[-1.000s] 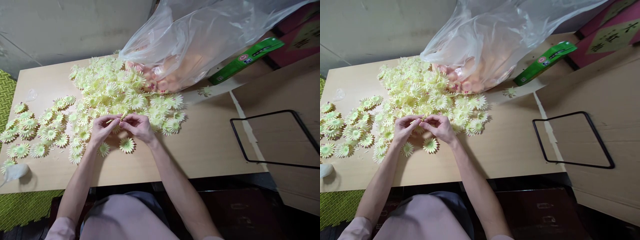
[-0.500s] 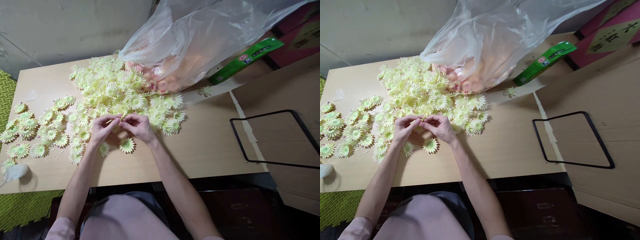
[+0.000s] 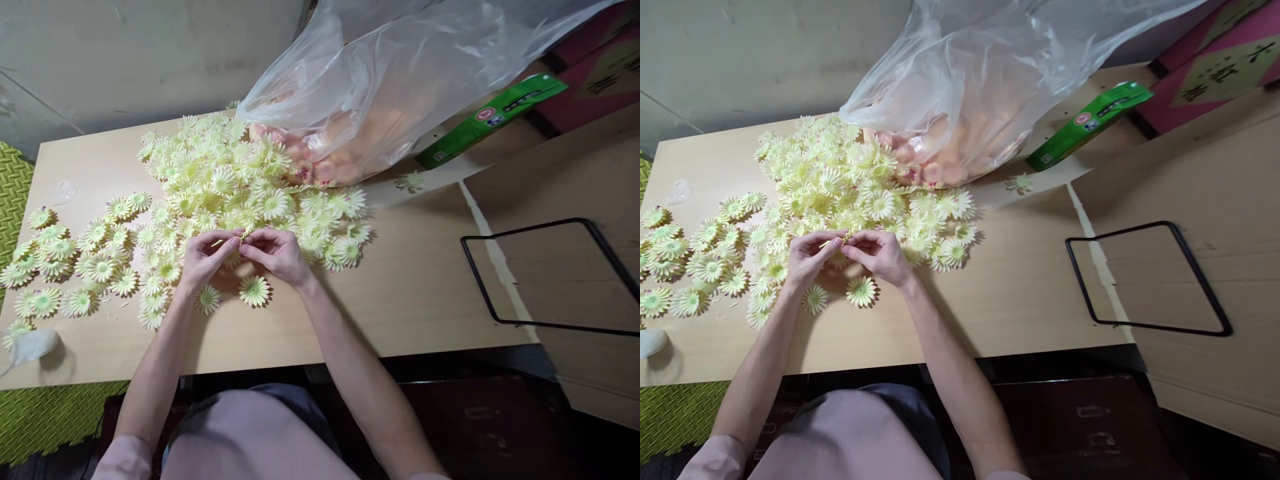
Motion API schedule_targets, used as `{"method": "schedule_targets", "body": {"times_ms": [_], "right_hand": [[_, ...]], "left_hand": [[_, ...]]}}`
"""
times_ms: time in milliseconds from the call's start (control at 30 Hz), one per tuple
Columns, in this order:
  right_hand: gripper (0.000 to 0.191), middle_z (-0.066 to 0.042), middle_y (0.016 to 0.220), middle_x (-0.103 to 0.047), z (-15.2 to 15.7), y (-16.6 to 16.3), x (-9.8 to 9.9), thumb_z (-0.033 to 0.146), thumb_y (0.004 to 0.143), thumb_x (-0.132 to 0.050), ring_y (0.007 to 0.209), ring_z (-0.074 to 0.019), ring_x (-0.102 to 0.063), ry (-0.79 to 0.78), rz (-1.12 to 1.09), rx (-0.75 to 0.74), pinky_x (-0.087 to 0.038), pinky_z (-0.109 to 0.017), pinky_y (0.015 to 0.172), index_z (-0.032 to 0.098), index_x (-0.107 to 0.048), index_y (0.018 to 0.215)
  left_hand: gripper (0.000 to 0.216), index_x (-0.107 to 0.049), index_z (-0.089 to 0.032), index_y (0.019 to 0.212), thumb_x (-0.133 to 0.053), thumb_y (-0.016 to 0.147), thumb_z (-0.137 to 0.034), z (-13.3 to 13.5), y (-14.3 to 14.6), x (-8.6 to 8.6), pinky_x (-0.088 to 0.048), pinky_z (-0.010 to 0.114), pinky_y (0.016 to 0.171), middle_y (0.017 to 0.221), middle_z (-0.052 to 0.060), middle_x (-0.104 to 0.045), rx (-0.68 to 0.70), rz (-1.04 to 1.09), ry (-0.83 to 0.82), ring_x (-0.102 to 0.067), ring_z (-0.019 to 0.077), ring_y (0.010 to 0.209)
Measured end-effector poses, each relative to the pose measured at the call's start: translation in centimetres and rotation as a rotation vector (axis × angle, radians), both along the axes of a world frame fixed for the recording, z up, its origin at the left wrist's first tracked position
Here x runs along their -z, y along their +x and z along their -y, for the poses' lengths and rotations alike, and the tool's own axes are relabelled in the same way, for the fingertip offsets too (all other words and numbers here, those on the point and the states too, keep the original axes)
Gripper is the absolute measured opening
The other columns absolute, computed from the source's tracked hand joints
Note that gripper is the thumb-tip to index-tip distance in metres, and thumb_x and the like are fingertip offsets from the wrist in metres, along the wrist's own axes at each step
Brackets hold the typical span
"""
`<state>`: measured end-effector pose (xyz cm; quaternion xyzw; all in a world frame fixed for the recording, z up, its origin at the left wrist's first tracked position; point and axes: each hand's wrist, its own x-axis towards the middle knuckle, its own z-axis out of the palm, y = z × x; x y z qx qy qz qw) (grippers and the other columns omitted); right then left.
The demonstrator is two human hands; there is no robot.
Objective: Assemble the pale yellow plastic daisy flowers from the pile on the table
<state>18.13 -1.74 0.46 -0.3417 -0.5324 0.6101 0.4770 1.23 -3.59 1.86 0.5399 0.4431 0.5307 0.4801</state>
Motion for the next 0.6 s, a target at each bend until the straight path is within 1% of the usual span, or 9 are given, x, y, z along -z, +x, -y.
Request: {"method": "schedule_targets", "body": {"times_ms": [133, 300, 433, 600], "right_hand": [[0.018, -0.002, 0.081, -0.074, -0.04, 0.13, 0.16, 0.032, 0.070, -0.080, 0.074, -0.0145, -0.069, 0.008, 0.010, -0.009, -0.060, -0.029, 0.072, 0.019, -0.073, 0.080], [0.014, -0.002, 0.078, -0.074, -0.04, 0.39, 0.08, 0.030, 0.072, -0.079, 0.069, -0.0141, -0.069, 0.046, 0.026, -0.004, -0.059, -0.028, 0.066, 0.019, -0.073, 0.079], [0.015, -0.002, 0.079, -0.075, 0.02, 0.48, 0.00, 0.032, 0.073, -0.079, 0.070, -0.0151, -0.070, 0.041, 0.031, -0.014, -0.059, -0.029, 0.066, 0.019, -0.074, 0.080], [0.014, -0.003, 0.079, -0.075, 0.05, 0.39, -0.08, 0.030, 0.072, -0.079, 0.072, -0.0152, -0.070, 0.049, 0.033, -0.001, -0.059, -0.029, 0.068, 0.019, -0.075, 0.080]], "left_hand": [[0.016, -0.077, -0.019, 0.088, -0.075, 0.078, -0.031, -0.01, 0.10, 0.08, -0.058, 0.033, 0.086, 0.101, 0.010, -0.076, 0.005, -0.018, 0.035, -0.071, 0.0225, 0.099], [0.014, -0.077, -0.019, 0.087, -0.075, 0.078, -0.029, 0.00, 0.15, 0.11, -0.058, 0.033, 0.087, 0.101, 0.010, -0.076, 0.008, -0.038, 0.056, -0.071, 0.0228, 0.100], [0.014, -0.077, -0.019, 0.086, -0.075, 0.078, -0.030, 0.01, 0.13, 0.03, -0.058, 0.034, 0.088, 0.101, 0.010, -0.076, 0.004, -0.054, 0.065, -0.071, 0.0233, 0.100], [0.013, -0.077, -0.018, 0.087, -0.074, 0.079, -0.028, -0.01, 0.11, -0.03, -0.058, 0.034, 0.087, 0.102, 0.011, -0.076, 0.014, -0.055, 0.079, -0.071, 0.0233, 0.100]]}}
